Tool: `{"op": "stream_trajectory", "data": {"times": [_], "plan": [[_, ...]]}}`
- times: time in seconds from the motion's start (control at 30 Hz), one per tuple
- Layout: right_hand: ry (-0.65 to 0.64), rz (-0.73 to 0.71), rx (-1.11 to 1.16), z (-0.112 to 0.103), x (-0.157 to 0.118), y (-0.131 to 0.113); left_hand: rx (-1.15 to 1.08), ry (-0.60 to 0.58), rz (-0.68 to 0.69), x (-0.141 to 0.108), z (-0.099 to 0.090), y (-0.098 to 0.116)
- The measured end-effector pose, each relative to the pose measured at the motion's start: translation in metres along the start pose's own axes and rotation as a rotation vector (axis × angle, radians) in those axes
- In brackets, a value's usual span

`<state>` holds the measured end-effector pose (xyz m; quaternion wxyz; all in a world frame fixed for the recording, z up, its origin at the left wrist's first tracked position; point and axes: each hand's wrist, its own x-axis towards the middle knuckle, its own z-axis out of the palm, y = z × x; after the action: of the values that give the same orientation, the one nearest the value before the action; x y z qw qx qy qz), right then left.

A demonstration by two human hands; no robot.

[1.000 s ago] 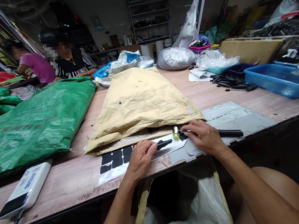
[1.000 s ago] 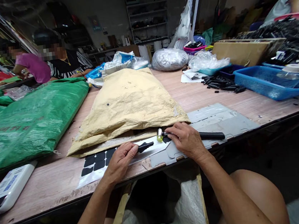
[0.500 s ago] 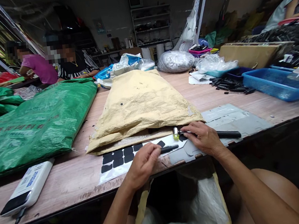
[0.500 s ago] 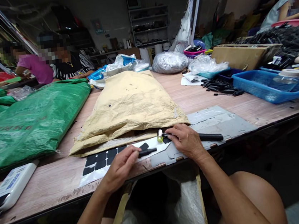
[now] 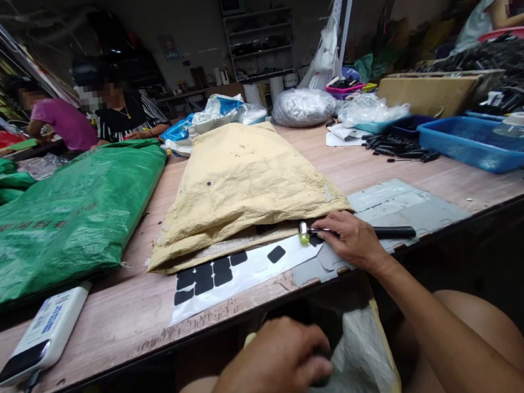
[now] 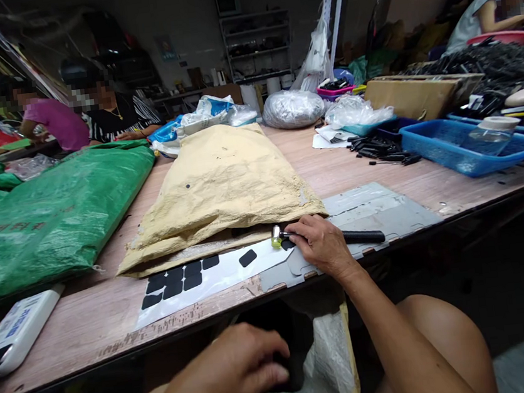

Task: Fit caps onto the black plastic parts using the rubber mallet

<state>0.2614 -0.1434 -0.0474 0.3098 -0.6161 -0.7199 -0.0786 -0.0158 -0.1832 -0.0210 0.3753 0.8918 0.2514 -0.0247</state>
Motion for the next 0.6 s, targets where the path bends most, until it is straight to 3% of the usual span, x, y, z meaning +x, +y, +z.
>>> {"op": "stream_trajectory", "data": {"times": [0.07,0.17,0.3,0.43,0.6], "plan": [[0.006,0.003,-0.002,0.000,0.000,0.000,-0.023,0.178,0.012,0.013,-0.038,0.003],[0.010,0.004,0.002,0.001,0.000,0.001,0.145,0.493,-0.176,0.044,-0.092,-0.009],[0.013,-0.002,0.020,0.001,0.000,0.002,0.325,0.568,-0.408,0.081,-0.140,-0.036],[0.012,0.003,0.031,0.000,0.000,0.003,0.401,0.662,-0.458,0.096,-0.159,-0.043],[0.008,0.011,0.042,-0.001,0.001,0.001,0.414,0.640,-0.603,0.105,-0.146,-0.044]]}}
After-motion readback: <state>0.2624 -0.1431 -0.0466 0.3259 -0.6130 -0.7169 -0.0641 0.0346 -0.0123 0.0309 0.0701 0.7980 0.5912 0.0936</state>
